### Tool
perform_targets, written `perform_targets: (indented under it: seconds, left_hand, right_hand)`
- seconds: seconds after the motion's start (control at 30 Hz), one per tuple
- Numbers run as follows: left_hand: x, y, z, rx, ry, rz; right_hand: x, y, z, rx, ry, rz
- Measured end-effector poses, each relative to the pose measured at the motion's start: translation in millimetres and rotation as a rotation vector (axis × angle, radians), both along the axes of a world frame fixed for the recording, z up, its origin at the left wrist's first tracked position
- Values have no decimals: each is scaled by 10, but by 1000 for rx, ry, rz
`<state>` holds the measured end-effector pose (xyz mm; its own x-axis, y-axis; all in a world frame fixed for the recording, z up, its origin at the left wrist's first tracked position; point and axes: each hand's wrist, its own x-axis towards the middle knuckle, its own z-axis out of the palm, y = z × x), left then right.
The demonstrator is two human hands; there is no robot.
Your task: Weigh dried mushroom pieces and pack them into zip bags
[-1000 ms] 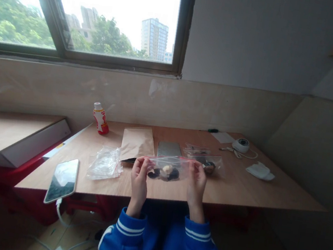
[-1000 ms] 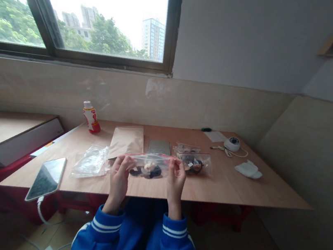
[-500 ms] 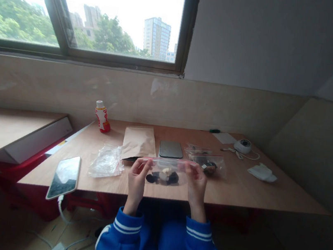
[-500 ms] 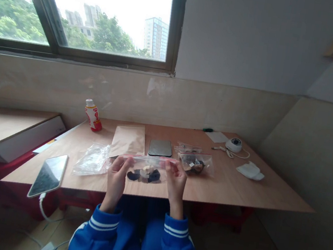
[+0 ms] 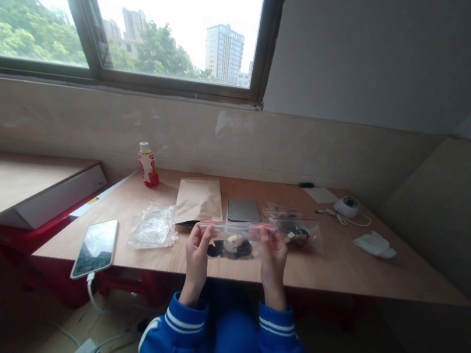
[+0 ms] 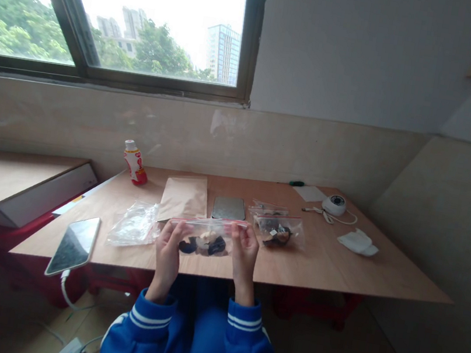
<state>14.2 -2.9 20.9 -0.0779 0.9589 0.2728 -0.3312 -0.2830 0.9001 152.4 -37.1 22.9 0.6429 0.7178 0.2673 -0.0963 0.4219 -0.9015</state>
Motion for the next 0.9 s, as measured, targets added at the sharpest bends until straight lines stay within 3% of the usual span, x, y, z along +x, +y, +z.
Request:
perform_targets:
  seconds: [0.13,0.37,0.73,0.9]
  left_hand:
    - [-1,12,-21,-2,-35,-97]
    - [-20,-23,28,19,24,-86]
    - [23,-73,86,1,84,-73]
    - [19,-48,46,-13,49,-214]
  right_hand:
    - [1,-4,-63,-22,-26,168]
    - [34,-70,-47,-12,-174,70]
    - [53,-98,10,72,-160,32]
    - [105,-65,-67,10,-118,103]
